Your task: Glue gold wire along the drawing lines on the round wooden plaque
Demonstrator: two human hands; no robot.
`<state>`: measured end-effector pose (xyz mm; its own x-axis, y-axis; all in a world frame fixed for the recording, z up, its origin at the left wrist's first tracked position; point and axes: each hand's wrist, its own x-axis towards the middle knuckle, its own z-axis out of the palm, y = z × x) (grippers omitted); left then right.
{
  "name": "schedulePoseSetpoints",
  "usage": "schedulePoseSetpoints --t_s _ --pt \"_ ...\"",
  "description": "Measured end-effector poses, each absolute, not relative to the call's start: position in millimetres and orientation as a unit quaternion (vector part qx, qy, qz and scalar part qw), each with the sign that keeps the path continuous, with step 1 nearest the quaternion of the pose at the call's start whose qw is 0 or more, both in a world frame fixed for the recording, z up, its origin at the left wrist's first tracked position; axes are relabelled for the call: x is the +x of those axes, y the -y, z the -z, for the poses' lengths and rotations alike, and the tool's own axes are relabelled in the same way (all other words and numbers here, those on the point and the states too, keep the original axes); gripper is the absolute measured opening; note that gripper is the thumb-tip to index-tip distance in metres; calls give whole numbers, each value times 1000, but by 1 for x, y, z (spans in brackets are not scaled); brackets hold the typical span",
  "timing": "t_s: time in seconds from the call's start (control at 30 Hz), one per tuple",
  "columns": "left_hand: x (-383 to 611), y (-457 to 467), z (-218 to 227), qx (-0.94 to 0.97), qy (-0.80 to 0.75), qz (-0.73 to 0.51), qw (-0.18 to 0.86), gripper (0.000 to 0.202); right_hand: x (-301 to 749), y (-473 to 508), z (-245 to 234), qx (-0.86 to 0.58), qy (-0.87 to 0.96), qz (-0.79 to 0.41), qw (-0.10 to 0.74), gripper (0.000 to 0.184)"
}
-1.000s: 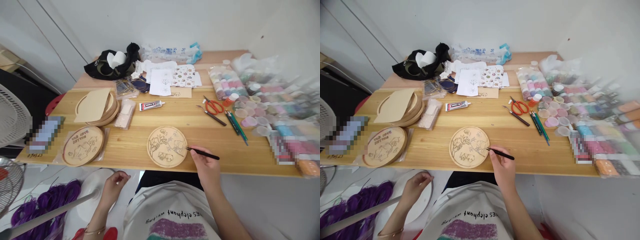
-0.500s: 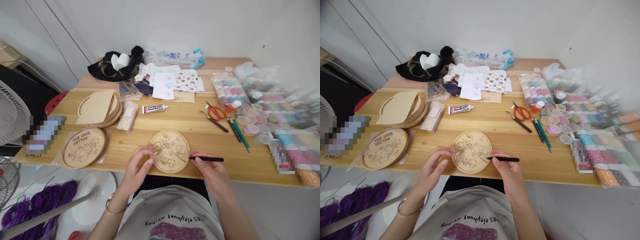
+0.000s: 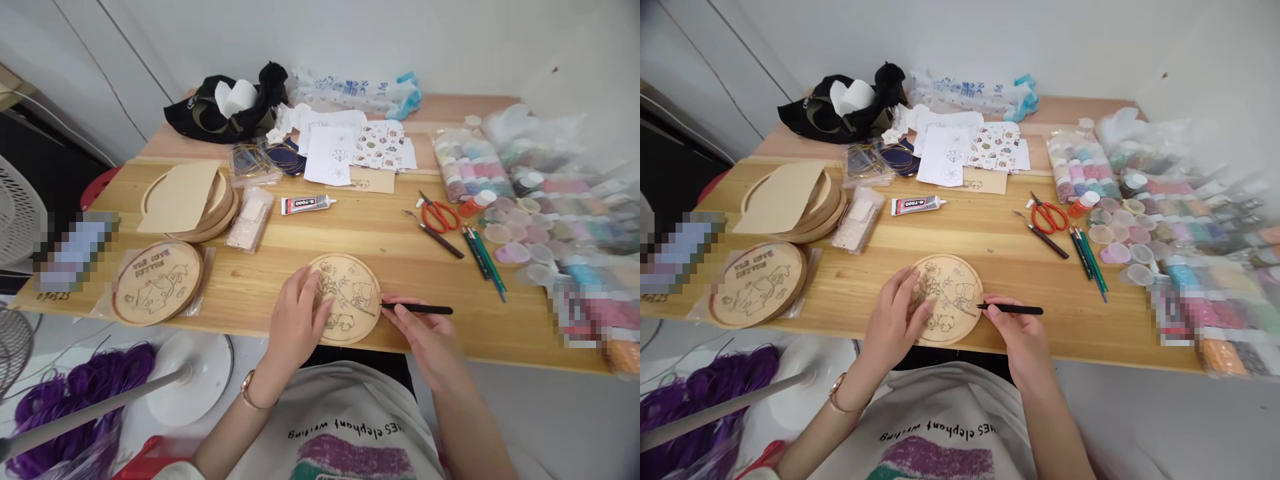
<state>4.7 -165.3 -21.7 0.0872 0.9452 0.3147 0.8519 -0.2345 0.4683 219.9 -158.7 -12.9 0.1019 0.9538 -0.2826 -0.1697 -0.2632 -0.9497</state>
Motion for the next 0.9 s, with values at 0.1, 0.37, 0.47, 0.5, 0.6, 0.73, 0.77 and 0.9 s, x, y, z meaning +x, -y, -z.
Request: schedulePoseSetpoints --t_s 0.1,0.37,0.47,0.5,0.6,0.73,0.77,0.9 --pt "7 176 19 726 -634 -262 44 41 223 154 16 -559 370 -558 489 24" --pt "0 175 10 824 -516 -222 68 44 217 147 13 -544 457 -529 463 13" --pt "-7 169 6 873 -417 -208 145 50 222 145 11 -542 536 -490 422 8" --pt "-9 168 6 878 -406 -202 156 51 224 144 11 -536 563 -479 408 7" --pt "-12 170 6 881 -401 -186 171 54 231 138 7 -499 633 -456 377 8" --pt "-10 175 9 888 -388 -176 172 64 232 124 0 -432 706 -468 309 11" --pt "-9 175 10 890 -385 -173 169 65 231 120 -2 -420 716 -477 289 12" --pt "-9 176 13 897 -382 -166 149 66 226 108 -6 -384 735 -508 233 15"
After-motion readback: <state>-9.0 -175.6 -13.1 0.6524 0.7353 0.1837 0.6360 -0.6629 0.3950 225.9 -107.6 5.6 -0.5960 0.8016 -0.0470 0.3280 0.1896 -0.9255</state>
